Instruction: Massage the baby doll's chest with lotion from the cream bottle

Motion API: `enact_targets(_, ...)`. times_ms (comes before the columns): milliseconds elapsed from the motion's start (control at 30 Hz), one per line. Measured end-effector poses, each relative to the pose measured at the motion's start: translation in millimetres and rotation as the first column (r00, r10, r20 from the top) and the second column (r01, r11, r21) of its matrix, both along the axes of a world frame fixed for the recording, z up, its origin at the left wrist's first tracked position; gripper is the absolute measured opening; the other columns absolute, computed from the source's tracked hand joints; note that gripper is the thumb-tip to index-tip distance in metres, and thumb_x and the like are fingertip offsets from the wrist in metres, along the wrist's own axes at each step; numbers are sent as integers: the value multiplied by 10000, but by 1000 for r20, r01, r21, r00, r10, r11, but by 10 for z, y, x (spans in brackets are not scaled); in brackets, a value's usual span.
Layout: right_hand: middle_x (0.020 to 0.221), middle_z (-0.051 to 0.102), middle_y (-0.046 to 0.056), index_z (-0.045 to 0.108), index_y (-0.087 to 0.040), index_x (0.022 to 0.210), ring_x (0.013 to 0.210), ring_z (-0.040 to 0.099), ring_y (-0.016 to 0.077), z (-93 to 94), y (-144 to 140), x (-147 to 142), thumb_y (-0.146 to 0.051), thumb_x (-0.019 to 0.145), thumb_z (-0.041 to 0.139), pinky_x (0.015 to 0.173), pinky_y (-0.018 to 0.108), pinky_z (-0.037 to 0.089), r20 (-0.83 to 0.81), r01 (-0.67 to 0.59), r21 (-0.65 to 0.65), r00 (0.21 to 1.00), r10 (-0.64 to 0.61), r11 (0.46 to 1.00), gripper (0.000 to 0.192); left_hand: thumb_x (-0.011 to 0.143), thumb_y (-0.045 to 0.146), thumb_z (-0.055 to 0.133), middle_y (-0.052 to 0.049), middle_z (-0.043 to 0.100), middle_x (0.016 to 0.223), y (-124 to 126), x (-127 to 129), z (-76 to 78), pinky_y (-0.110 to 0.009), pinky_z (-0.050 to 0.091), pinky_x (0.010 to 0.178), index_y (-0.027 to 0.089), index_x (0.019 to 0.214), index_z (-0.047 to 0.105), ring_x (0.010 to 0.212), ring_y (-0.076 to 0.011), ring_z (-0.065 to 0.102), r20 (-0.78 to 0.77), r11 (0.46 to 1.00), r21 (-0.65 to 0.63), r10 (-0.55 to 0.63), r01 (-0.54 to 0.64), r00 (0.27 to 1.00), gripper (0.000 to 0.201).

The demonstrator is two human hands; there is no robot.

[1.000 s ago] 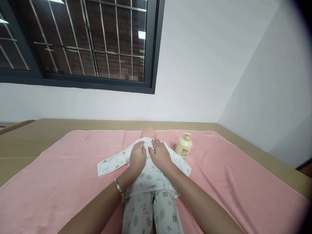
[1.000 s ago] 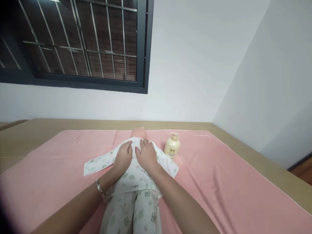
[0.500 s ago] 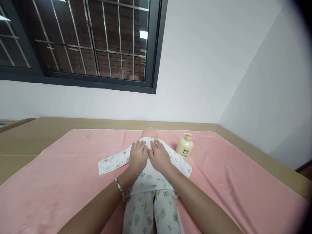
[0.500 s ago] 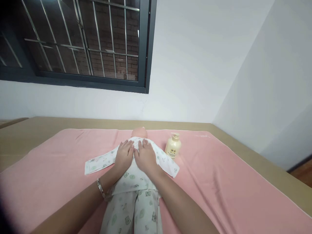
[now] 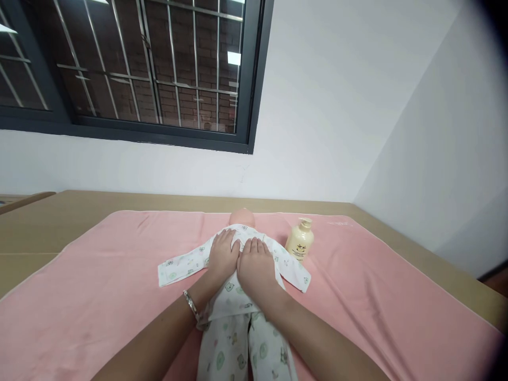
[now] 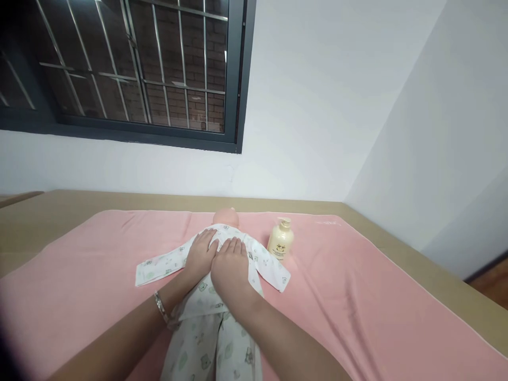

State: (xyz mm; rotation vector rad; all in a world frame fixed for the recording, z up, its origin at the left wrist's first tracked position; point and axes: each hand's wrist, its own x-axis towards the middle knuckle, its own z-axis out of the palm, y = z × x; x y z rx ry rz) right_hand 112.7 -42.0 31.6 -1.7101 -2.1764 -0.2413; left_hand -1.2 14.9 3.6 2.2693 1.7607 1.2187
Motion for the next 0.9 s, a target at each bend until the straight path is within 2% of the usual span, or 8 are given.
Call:
enact_targets(133, 1418, 436, 282, 422, 34, 1398, 1357, 369, 371, -2, 9, 18, -244, 915, 391, 1126, 508, 245, -46, -43, -32, 998, 42, 999, 558, 910, 266, 383, -124, 614, 1299, -7, -3, 12, -463, 310, 1124, 138, 1222, 611, 1263, -278, 502, -7, 1000, 15, 15, -15, 1000, 407)
enact_targets(300, 1506, 307, 261, 333, 47, 1444, 1428, 234, 335, 25, 256, 183, -332, 961, 337, 1157, 456, 200, -157, -129, -118, 982, 110, 985, 614, 913, 235, 385, -112, 693, 1158, -43, -5, 30, -433, 382, 1066, 147, 1093, 684, 1140, -265, 589, -30, 996, 89, 3, 0, 1000, 360)
enact_targets(400, 1536, 260, 235, 309, 9, 1465, 1443, 192, 322, 13, 357, 248, -378, 978, 317, 1160, 451, 188, -209, -156, -132, 970, 126, 979, 622, 900, 227, 415, -99, 699, 1148, -44, -2, 15, -425, 416, 1043, 161, 1071, 693, 1131, -258, 600, 28, 993, 114, 7, -10, 1000, 333)
enact_targets(533, 1531, 282, 225, 333, -18, 1461, 1439, 211, 307, -27, 365, 249, -386, 983, 323, 1163, 439, 183, -234, -136, -78, 966, 115, 988, 603, 890, 235, 438, -102, 699, 1150, -25, 1, -19, -446, 429, 1042, 152, 1065, 696, 1134, -262, 602, 90, 991, 136, -4, -8, 996, 323)
enact_targets(900, 1506, 342, 215, 380, -21, 1438, 1417, 272, 298, -61, 359, 250, -390, 980, 350, 1160, 419, 207, -233, -129, -27, 965, 120, 991, 589, 890, 240, 445, -111, 702, 1138, -12, -8, -37, -451, 440, 1035, 139, 1052, 700, 1121, -263, 609, 96, 987, 158, -12, -4, 995, 319)
